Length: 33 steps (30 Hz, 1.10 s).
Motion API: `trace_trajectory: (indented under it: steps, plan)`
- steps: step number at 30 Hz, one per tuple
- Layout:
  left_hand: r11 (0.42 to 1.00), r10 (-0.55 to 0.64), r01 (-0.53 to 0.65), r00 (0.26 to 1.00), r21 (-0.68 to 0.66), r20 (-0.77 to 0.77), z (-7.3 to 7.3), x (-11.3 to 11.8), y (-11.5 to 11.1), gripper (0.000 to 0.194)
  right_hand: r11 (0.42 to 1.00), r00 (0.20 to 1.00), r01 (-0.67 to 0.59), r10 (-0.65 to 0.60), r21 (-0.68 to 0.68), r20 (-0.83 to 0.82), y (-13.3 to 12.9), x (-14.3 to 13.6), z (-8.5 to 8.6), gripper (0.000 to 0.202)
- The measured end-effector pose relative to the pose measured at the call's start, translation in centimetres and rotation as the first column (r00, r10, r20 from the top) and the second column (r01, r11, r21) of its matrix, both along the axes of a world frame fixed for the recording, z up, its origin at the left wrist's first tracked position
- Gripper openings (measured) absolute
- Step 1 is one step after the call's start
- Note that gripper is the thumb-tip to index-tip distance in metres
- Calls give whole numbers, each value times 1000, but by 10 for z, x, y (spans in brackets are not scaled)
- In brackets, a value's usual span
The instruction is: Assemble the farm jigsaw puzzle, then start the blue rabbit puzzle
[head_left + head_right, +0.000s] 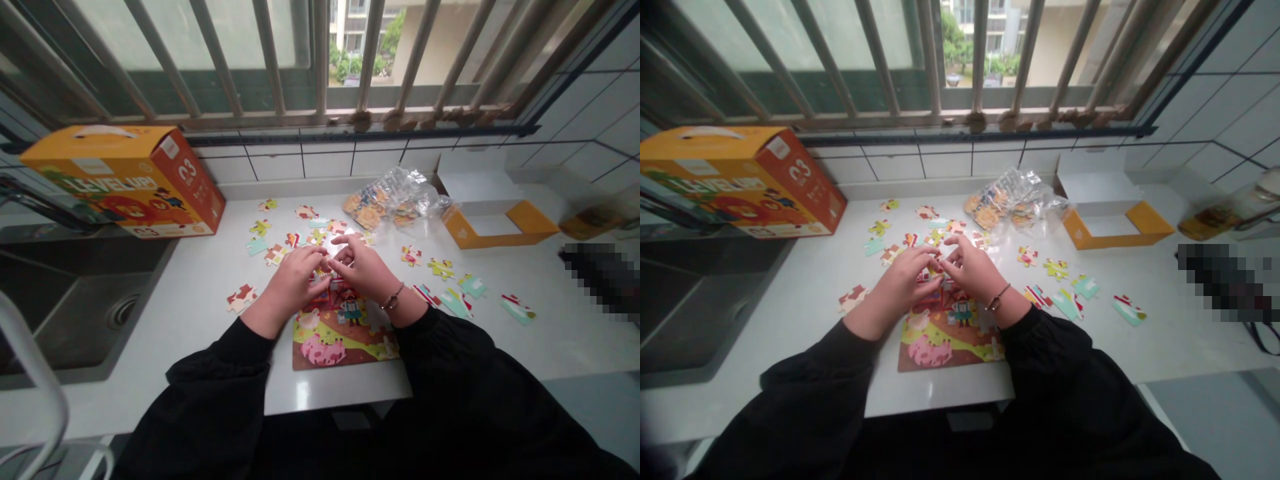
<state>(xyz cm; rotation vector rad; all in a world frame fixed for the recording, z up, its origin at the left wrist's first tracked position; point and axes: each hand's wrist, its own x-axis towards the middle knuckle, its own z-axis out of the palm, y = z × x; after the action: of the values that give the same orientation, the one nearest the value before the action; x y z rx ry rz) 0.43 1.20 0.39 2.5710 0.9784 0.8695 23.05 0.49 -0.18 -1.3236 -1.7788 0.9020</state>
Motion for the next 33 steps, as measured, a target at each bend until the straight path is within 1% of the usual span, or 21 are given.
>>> trace_trajectory:
  steps: [2,3,5,6,8,10,12,14,16,18,20,22,24,29,33]
  plan:
    - [1000,10,-10,1000,-12,-24,-2,-4,1,20,998,997,38,-41,53,62,-3,8,4,34]
    - [999,44,-45,998,-20,-41,-3,-8,3,22,994,991,66,-76,88,114,-3,13,7,30]
    - [984,171,-176,980,-41,-98,-6,-18,8,27,982,964,132,-159,136,213,-2,26,13,21]
    - [964,251,-260,958,-49,-136,-8,-23,11,29,975,945,169,-202,144,258,-1,32,15,19]
    - [907,399,-418,892,-55,-212,-11,-30,20,32,961,894,245,-276,131,352,2,45,18,22]
    - [854,490,-518,832,-50,-260,-13,-34,31,32,944,828,317,-323,92,458,4,56,19,25]
    - [830,525,-556,803,-41,-282,-14,-32,42,31,927,760,373,-336,51,556,4,65,19,26]
    - [820,536,-571,789,-36,-300,-15,-30,53,32,907,693,419,-350,43,631,4,70,17,27]
    - [809,548,-586,776,-37,-312,-17,-28,63,32,892,624,443,-383,95,681,5,74,15,28]
    - [808,550,-588,778,-40,-303,-20,-29,70,35,882,578,434,-430,185,693,6,75,11,28]
    - [837,516,-546,814,-47,-267,-23,-31,75,43,876,586,394,-474,280,658,7,75,5,26]
    - [877,451,-476,863,-64,-227,-27,-34,78,52,865,630,352,-502,359,592,9,74,-1,23]
    - [902,403,-425,892,-78,-207,-31,-36,78,55,857,673,324,-507,401,539,10,73,-5,19]
    - [917,378,-397,899,-44,-222,-32,-40,77,50,877,737,271,-455,398,501,11,68,-7,16]
    - [922,349,-374,916,-99,-199,-26,-45,79,50,891,791,237,-409,388,456,10,61,-4,16]
